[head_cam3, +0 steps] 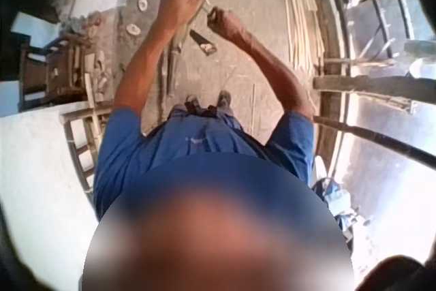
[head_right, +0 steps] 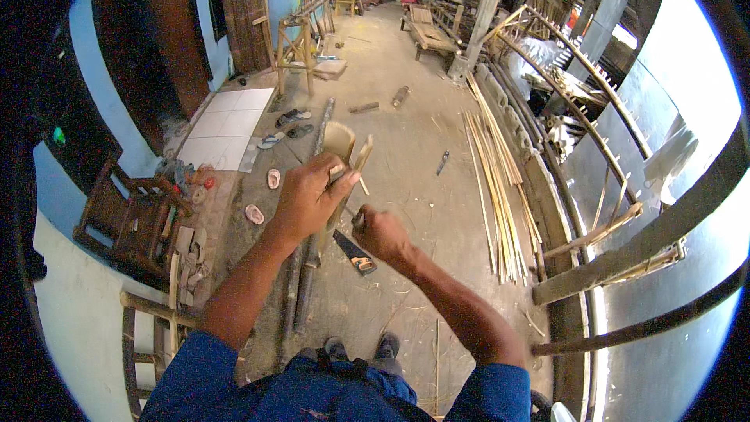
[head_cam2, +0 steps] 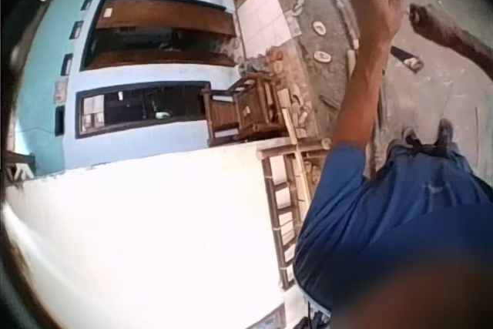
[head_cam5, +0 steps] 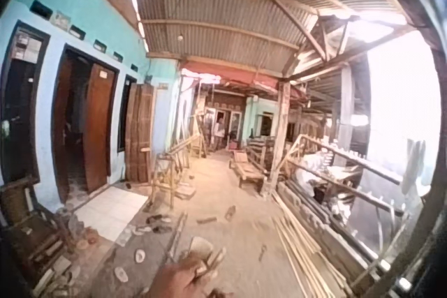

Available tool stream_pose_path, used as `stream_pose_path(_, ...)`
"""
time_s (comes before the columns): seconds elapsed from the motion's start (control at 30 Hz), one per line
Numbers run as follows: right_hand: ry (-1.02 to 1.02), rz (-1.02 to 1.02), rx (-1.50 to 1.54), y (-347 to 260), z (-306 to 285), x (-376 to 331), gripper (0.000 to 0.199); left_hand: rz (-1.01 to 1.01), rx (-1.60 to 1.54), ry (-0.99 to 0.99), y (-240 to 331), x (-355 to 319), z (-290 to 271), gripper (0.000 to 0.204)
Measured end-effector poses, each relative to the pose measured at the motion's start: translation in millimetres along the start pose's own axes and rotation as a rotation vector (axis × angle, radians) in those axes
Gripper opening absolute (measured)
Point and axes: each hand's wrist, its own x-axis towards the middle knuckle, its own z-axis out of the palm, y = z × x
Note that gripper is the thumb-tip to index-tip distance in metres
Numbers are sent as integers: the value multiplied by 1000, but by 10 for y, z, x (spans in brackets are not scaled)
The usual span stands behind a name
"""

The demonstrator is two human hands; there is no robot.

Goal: The person uses a machete to split bamboo strips and then weaves them into the frame of a bamboo bench. The person repeatedly splits bamboo, measures fit, and ties the strips to the bench frame, working on multiple sections of the bench.

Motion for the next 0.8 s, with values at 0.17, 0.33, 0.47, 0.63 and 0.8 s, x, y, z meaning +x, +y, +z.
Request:
stream_pose_path(0.17, -252, 205, 387, 62, 191, 153, 26, -59, 68, 94, -47, 146, -16, 27)
stream_pose_path(0.33, -257, 329, 275, 172, 578, 107, 32, 22, 50, 72, -86, 121, 46, 28)
stream_pose_path(0.47, -159, 125, -45, 645, 475, 396, 27, -52, 67, 90, -198, 291, 364, 32)
stream_pose_path(0.63, -143, -103, -661, 1155, 152, 841, 23, -120, -27, -99, -189, 468, 743, 31)
stream_pose_path(0.8, -209, -68, -449, 1024, 250, 743, 22, -69, -146, 23, -250, 453, 609, 30)
